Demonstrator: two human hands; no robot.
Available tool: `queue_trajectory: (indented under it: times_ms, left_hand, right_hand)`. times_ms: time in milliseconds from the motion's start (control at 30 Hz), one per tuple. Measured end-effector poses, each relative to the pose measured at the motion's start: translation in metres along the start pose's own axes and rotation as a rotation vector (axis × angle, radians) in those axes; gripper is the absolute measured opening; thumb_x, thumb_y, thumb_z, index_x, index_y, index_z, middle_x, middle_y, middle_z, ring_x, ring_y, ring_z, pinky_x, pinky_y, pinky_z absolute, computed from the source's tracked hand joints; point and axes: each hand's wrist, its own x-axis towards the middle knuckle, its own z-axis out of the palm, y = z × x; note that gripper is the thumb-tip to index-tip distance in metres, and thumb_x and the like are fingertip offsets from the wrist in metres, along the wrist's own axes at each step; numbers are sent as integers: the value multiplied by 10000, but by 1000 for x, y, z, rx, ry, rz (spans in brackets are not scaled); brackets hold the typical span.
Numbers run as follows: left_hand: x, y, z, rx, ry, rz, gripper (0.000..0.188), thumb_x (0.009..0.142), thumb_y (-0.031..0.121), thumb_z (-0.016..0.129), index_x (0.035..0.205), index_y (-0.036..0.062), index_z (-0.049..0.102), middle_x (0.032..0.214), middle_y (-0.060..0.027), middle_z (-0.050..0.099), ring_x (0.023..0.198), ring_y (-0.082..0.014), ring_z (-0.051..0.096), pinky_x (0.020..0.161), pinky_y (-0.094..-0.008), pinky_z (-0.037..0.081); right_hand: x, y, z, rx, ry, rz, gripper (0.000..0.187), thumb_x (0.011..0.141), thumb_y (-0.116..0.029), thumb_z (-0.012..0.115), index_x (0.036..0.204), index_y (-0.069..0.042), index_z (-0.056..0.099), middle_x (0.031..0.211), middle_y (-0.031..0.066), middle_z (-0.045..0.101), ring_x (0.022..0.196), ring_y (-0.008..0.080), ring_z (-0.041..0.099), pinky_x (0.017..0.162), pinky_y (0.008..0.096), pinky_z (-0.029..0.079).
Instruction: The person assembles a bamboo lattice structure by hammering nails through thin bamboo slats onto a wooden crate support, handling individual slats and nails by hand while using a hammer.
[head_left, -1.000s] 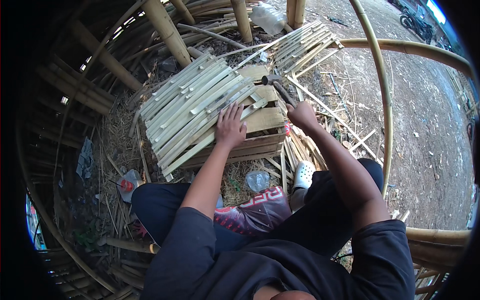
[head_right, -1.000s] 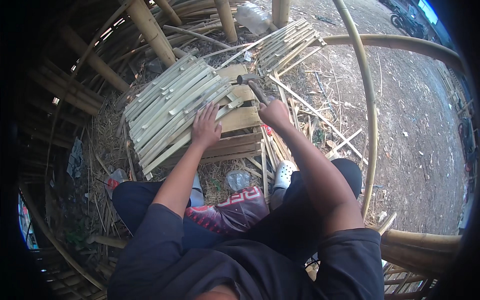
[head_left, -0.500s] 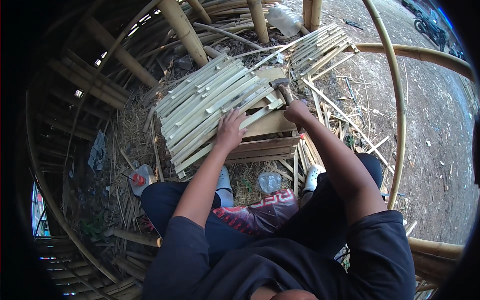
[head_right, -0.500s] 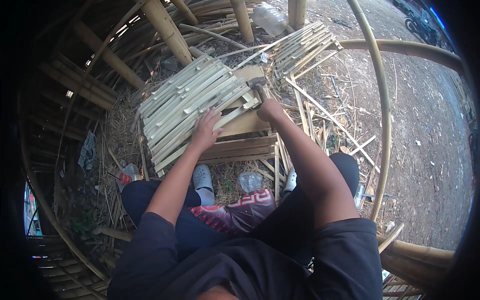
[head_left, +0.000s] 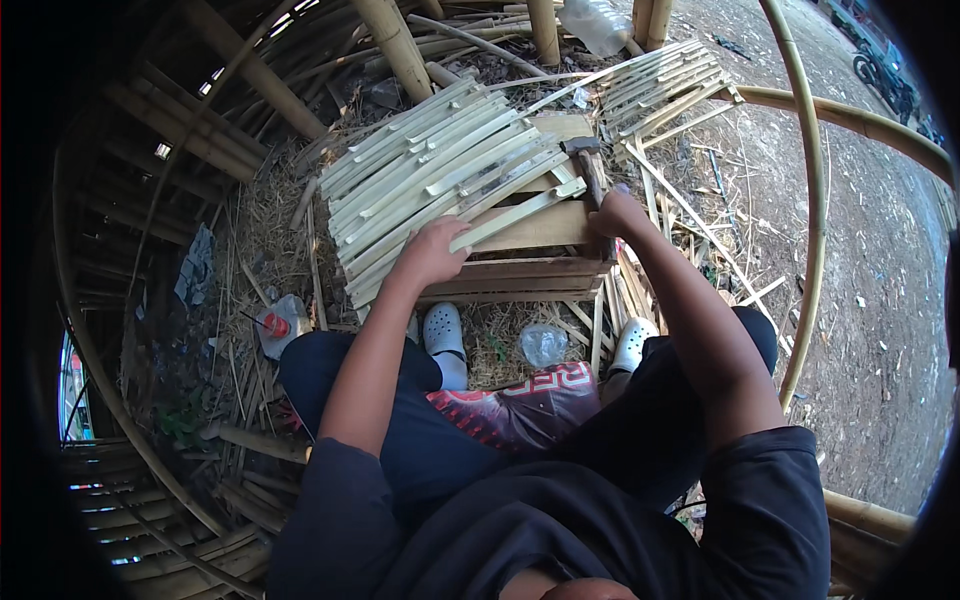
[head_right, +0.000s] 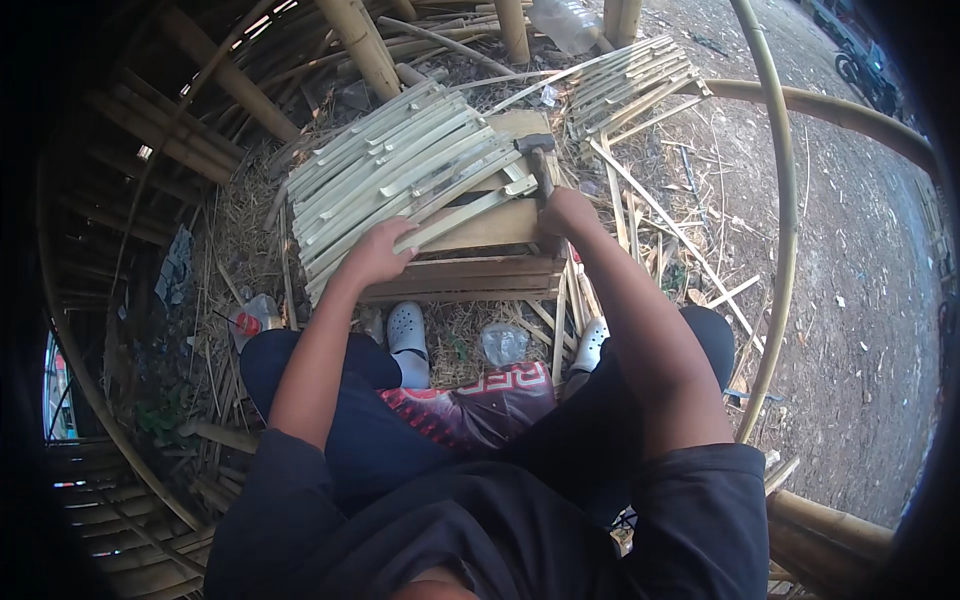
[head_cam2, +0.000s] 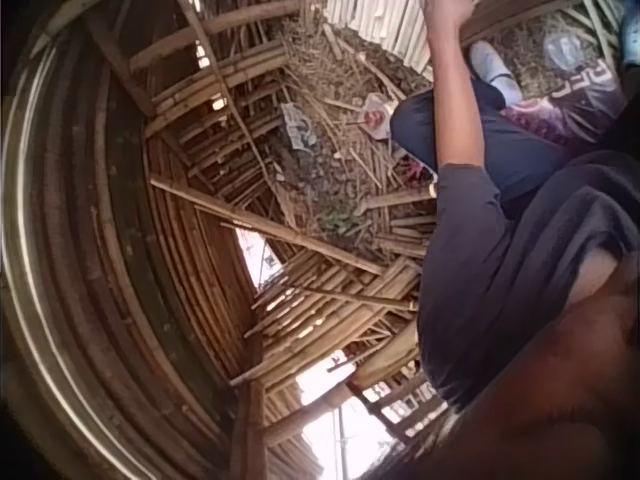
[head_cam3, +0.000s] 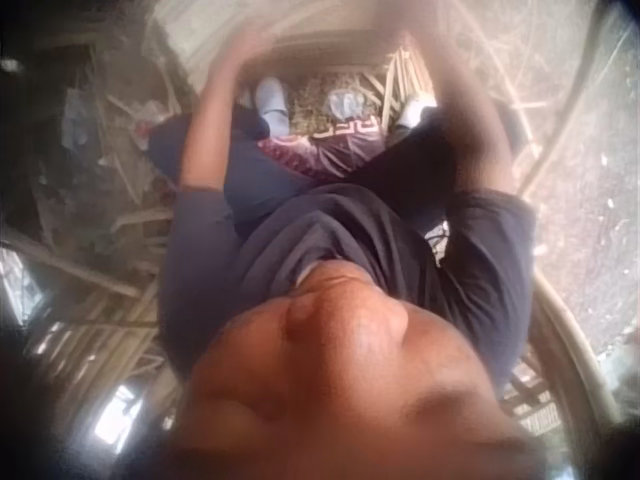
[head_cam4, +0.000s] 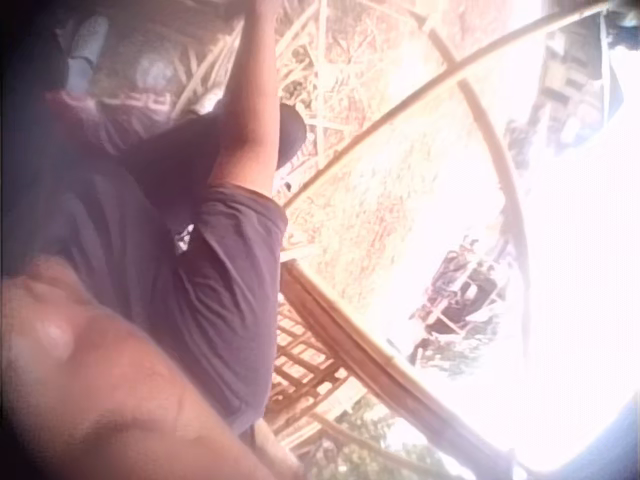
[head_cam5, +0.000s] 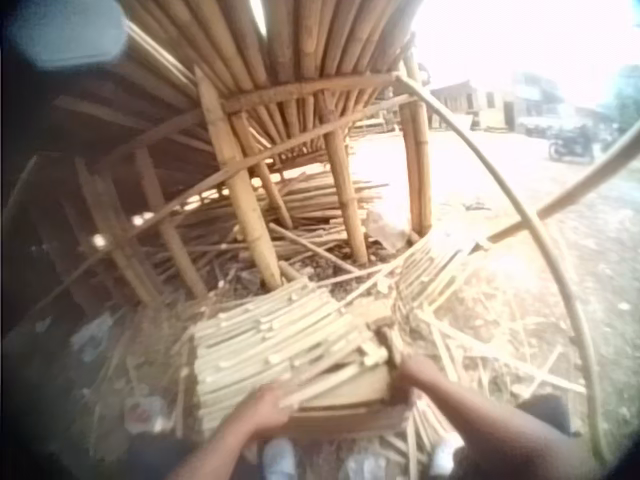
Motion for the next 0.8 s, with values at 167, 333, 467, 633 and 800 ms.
queue_trajectory:
  times_ms: [167, 333, 467, 633, 800]
  left_hand:
    - [-88, -12, -69, -111, -97, -184, 453, 940, 228, 658, 1358, 65, 591, 1376, -202, 590, 1298, -348, 550, 1097, -372, 421]
    - [-172, -64, -77, -100, 123, -488, 491, 956, 232, 643, 1407, 62, 551, 1405, -210, 574, 1330, -349, 529, 1108, -388, 408]
    - [-207, -109, -77, -56, 50, -657, 493, 977, 257, 612, 1418, 50, 536, 1432, -208, 556, 1360, -341, 506, 1121, -386, 394]
    - [-192, -117, -75, -146, -96, -644, 343, 984, 265, 597, 1213, 29, 695, 1176, -188, 711, 1044, -303, 686, 932, -391, 501]
    - [-182, -131, -15, -226, -496, -600, 297, 985, 245, 568, 1112, 43, 746, 1067, -154, 746, 1032, -240, 684, 910, -355, 503]
  right_hand:
    - [-4, 0, 1, -35, -12, 14, 593, 808, -425, 752, 1107, 80, 671, 1161, 283, 673, 1088, 391, 667, 930, 434, 542]
    - [1, 5, 7, -92, 46, 3, 623, 826, -434, 740, 1159, 67, 580, 1115, 285, 685, 1065, 415, 666, 910, 450, 547]
    - [-25, -25, 6, -205, 247, -9, 552, 859, -415, 726, 1125, 51, 593, 1050, 252, 695, 1027, 405, 681, 889, 473, 551]
    - [-56, -70, 8, -189, 398, -288, 394, 875, -331, 713, 994, 30, 612, 888, 243, 692, 861, 409, 694, 765, 480, 556]
    - [-97, -140, -5, -234, -37, -402, 401, 885, -336, 680, 879, 64, 707, 854, 264, 699, 855, 416, 700, 792, 481, 558]
